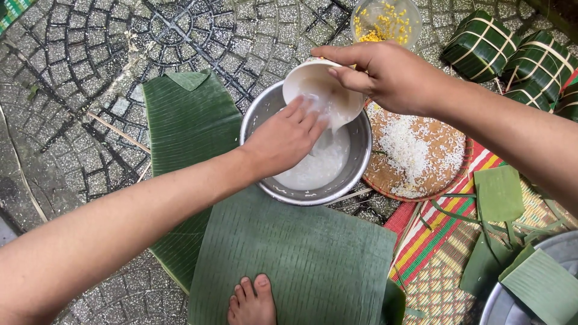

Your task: Adding sticky rice to banana leaves to prepare traditional cakes

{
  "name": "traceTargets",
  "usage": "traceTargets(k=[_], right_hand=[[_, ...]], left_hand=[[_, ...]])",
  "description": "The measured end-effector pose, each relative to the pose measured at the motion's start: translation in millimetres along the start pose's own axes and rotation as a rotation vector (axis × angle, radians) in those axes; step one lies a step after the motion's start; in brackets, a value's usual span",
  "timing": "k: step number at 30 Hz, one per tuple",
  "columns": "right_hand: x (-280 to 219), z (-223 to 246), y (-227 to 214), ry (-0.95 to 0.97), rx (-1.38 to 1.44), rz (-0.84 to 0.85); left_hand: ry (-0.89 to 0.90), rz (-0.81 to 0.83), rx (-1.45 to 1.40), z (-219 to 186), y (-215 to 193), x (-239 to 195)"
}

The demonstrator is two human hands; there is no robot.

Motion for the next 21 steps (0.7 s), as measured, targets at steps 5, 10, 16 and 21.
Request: traceTargets(k=[5,10,16,21], right_hand=[[-2,9,-2,-0.126,-0.134,-0.034],[-6,19,-3,-0.238,-0.23,-0.059],[-13,41,-4,-0.321,-0.38,-0.08],[-24,49,4,-0.337,-0.658,-0.223]], left_hand=[[0.005,-0.01,0.104,1,-9,0],[-0.009,-0.011,0.132,0,-14,0],[-0.07,-0.032,0.187,2,-18,3],[-0.142,-0.091,0.241,5,-18,2]])
Point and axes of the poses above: each hand's wrist, its own x-axis towards the middle knuckle, its own y-axis out of the palm, z = x × y, the point moved 7 cm from there along x, towards the middle knuckle, and after that the axes turned 13 degrees about z, right-handed, at the moved point
